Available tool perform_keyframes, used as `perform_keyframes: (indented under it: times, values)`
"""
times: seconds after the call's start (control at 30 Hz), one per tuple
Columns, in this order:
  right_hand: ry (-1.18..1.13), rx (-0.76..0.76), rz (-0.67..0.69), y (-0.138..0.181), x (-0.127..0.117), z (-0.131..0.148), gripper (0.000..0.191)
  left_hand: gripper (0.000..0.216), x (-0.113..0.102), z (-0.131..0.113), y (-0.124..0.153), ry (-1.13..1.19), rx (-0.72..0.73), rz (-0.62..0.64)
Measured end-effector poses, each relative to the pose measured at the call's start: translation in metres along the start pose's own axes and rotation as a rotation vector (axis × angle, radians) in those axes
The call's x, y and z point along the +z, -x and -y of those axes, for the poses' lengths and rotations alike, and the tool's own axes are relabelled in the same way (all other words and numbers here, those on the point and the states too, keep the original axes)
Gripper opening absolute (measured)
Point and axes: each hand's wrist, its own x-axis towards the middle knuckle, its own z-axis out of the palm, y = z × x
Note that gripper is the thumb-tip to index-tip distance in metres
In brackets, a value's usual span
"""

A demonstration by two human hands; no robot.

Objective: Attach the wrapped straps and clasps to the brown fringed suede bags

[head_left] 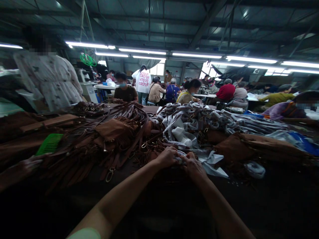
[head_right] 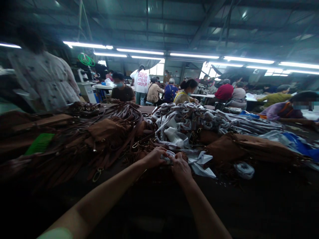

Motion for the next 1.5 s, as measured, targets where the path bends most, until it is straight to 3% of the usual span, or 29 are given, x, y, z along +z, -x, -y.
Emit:
perform_keyframes:
  times: [0.13, 0.23, 0.3, 0.37, 0.43, 0.53, 0.67, 0.73, 0.87, 0.97, 1.07, 1.17, 1.27, 1.37, 1.5]
  values:
    - [-0.079, 0.020, 0.054, -0.010, -0.004, -0.010, 0.029, 0.056, -0.016, -0.023, 0.030, -0.131, -0.103, -0.146]
    - [-0.278, 0.026, -0.108, -0.008, -0.005, -0.021, 0.026, 0.060, -0.021, -0.033, 0.058, -0.300, -0.200, -0.056]
    - [-0.369, -0.038, -0.281, 0.001, -0.005, -0.024, 0.029, 0.047, -0.020, -0.032, 0.066, -0.363, -0.250, 0.019]
    - [-0.381, -0.177, -0.363, 0.016, -0.005, -0.021, 0.030, 0.024, -0.021, -0.028, 0.062, -0.368, -0.286, 0.040]
    - [-0.364, -0.327, -0.314, 0.033, -0.004, -0.012, 0.027, 0.016, -0.025, -0.023, 0.051, -0.336, -0.303, 0.031]
    - [-0.292, -0.527, -0.154, 0.051, -0.001, 0.000, 0.028, 0.022, -0.035, -0.023, 0.033, -0.270, -0.264, 0.018]
    - [-0.041, -0.682, -0.044, 0.053, 0.010, -0.004, 0.033, 0.015, -0.046, -0.038, 0.027, -0.255, -0.106, -0.061]
    - [0.059, -0.609, -0.095, 0.047, 0.018, -0.011, 0.037, 0.015, -0.047, -0.048, 0.030, -0.302, -0.013, -0.078]
    - [0.136, -0.304, -0.223, 0.033, 0.035, -0.016, 0.041, 0.017, -0.045, -0.063, 0.035, -0.414, 0.085, -0.007]
    - [0.159, -0.282, -0.201, 0.032, 0.042, -0.011, 0.037, 0.022, -0.049, -0.060, 0.040, -0.372, 0.093, 0.133]
    - [0.198, -0.307, -0.226, 0.046, 0.039, -0.003, 0.034, 0.038, -0.065, -0.046, 0.060, -0.173, -0.007, 0.252]
    - [0.234, -0.231, -0.306, 0.070, 0.035, 0.016, 0.033, 0.038, -0.081, -0.028, 0.096, -0.028, -0.238, 0.166]
    - [0.086, -0.218, -0.212, 0.086, 0.040, 0.053, 0.021, 0.036, -0.084, -0.017, 0.132, -0.038, -0.410, 0.135]
    - [-0.047, -0.143, -0.021, 0.086, 0.055, 0.096, 0.031, 0.038, -0.074, -0.014, 0.152, -0.094, -0.409, 0.214]
    - [-0.076, -0.026, 0.028, 0.075, 0.067, 0.126, 0.029, 0.027, -0.060, -0.017, 0.157, -0.239, -0.400, 0.214]
